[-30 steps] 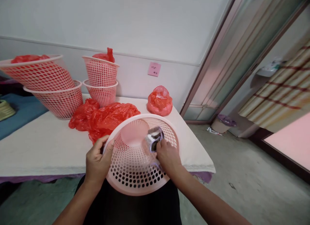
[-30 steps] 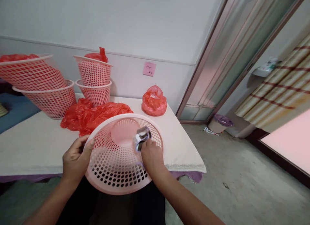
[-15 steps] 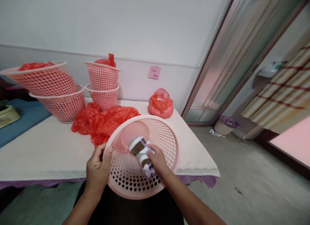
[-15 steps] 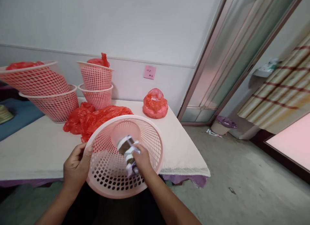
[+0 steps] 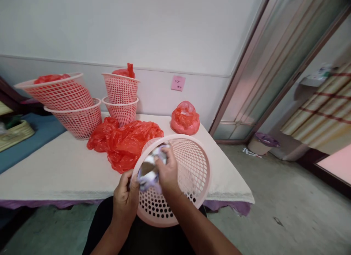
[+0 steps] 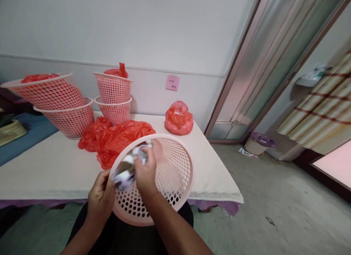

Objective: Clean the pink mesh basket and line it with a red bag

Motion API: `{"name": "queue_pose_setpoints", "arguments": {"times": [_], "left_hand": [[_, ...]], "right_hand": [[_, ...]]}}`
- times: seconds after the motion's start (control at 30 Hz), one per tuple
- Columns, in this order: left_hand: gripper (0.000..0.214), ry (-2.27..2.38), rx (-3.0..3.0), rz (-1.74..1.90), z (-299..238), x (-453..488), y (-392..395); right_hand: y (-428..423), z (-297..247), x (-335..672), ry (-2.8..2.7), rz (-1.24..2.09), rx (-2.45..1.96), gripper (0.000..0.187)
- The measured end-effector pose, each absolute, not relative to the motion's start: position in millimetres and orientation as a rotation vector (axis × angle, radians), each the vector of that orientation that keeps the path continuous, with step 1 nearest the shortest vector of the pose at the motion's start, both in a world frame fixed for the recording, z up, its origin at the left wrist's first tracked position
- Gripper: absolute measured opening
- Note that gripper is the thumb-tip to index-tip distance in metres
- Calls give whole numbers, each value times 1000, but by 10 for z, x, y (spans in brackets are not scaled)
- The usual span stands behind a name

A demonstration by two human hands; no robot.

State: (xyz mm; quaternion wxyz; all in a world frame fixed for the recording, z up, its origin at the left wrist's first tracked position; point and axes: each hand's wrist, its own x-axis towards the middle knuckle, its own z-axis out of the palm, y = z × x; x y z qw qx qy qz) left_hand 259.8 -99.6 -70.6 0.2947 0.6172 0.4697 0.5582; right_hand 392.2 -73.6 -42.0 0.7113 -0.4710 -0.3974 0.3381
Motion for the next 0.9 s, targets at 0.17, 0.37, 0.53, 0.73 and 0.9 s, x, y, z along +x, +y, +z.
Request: {"name": "queue_pose_setpoints", "arguments": {"times": [0.17, 0.37, 0.53, 0.73, 0.9], "left_hand": [[29, 1301, 1579, 1490, -808, 2494, -997], [30, 1287, 1540, 1559, -789, 2525, -1092], [32, 1350, 1458, 1592, -791, 2483, -1070], [42, 1376, 1487, 1523, -862, 2524, -1129], [41, 1337, 1636, 1344, -956, 2541, -1144]], "right_hand": [[-677, -676, 3780, -1123, 976, -1106, 19], [-540, -483, 4293, -1328, 197, -1360, 29], [-594, -731, 4658, -1672, -60, -1923, 38], [-501, -1126, 4781, -1538, 176, -2058, 26], [-126, -1094, 4633, -1437, 114, -1877, 32]]}}
